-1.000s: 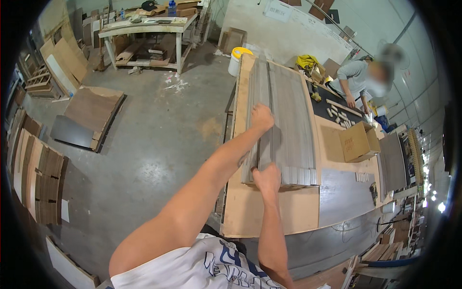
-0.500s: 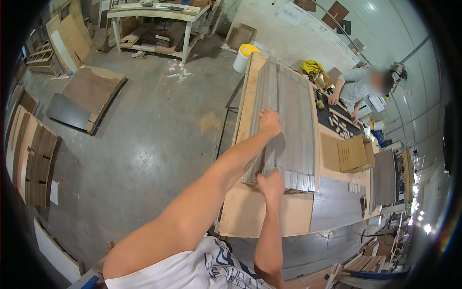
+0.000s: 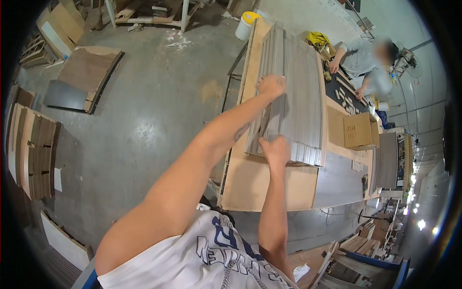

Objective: Applying glue and using a nail gun to attach wooden strips to furniture panels.

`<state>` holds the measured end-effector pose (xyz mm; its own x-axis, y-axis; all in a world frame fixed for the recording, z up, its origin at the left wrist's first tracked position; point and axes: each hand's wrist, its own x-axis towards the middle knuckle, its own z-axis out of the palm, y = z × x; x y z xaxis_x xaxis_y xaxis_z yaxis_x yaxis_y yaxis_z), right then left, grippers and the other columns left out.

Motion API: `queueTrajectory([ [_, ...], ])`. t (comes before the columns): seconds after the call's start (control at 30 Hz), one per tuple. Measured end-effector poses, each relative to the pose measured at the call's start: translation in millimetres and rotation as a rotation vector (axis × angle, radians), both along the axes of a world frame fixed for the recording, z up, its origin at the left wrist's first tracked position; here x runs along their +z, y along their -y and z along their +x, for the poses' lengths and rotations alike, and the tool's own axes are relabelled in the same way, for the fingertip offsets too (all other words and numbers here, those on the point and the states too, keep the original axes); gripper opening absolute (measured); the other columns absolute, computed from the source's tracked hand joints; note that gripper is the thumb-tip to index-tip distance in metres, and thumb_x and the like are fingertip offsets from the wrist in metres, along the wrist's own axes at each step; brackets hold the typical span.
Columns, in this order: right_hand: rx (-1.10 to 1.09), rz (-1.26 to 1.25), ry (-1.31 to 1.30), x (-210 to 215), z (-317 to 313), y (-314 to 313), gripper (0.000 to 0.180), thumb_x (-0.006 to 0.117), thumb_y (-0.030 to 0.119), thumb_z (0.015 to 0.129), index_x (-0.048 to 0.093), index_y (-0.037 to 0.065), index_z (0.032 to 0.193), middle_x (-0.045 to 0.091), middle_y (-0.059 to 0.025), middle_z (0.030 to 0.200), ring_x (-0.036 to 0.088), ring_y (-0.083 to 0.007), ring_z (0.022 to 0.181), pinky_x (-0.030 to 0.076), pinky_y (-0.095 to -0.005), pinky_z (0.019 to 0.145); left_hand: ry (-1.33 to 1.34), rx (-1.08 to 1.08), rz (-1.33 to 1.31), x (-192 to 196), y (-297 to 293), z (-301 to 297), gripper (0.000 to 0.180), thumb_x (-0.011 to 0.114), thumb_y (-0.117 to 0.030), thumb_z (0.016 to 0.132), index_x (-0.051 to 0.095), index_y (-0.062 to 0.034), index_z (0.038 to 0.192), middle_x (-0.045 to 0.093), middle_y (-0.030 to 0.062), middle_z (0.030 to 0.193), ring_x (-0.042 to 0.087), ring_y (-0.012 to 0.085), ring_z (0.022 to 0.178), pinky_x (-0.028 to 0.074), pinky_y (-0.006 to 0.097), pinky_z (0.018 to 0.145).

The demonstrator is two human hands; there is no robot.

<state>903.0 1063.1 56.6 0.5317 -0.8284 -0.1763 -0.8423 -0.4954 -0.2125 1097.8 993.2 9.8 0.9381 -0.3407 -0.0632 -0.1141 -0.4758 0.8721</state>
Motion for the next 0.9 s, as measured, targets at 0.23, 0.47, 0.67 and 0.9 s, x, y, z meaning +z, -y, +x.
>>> queueTrajectory([
  [0.23, -0.006, 0.001, -0.03, -4, -4, 6, 0.062, 0.079, 0.044, 0.07, 0.067, -0.008, 0.102, 0.071, -0.0296, 0.101, 0.069, -0.0441, 0.099, 0.054, -0.0497, 0.087, -0.34, -0.014, -0.653, -64, -69, -34, 0.026, 0.058, -0.027, 0.099, 0.066, -0.003, 0.097, 0.068, 0.0102, 0.09, 0.063, 0.0171, 0.083, 0.051, 0.031, 0.074],
  [0.47, 0.013, -0.052, -0.01, -7, -3, 8, 0.06, 0.079, 0.042, 0.07, 0.066, -0.007, 0.102, 0.071, -0.0287, 0.1, 0.069, -0.0434, 0.097, 0.054, -0.0504, 0.085, -0.599, 0.122, -0.699, -97, -143, -96, 0.031, 0.056, -0.028, 0.103, 0.063, 0.0014, 0.11, 0.066, 0.0066, 0.098, 0.061, 0.015, 0.081, 0.051, 0.03, 0.073],
  [0.67, 0.042, -0.049, -0.007, -11, -2, 13, 0.059, 0.078, 0.043, 0.071, 0.066, -0.007, 0.101, 0.071, -0.0284, 0.099, 0.07, -0.0426, 0.096, 0.055, -0.05, 0.084, -0.42, 0.026, -0.579, -99, -166, -135, 0.03, 0.058, -0.025, 0.102, 0.063, 0.0016, 0.116, 0.066, 0.0061, 0.096, 0.06, 0.013, 0.081, 0.05, 0.029, 0.074],
  [0.9, 0.01, -0.014, 0.029, -18, -11, 18, 0.073, 0.078, 0.051, 0.072, 0.064, -0.009, 0.11, 0.069, -0.0284, 0.104, 0.067, -0.0446, 0.102, 0.053, -0.0484, 0.087, -0.216, -0.072, -0.536, -67, -173, -174, 0.027, 0.059, -0.017, 0.099, 0.061, 0.005, 0.116, 0.067, 0.015, 0.093, 0.067, 0.0229, 0.079, 0.053, 0.034, 0.073],
])
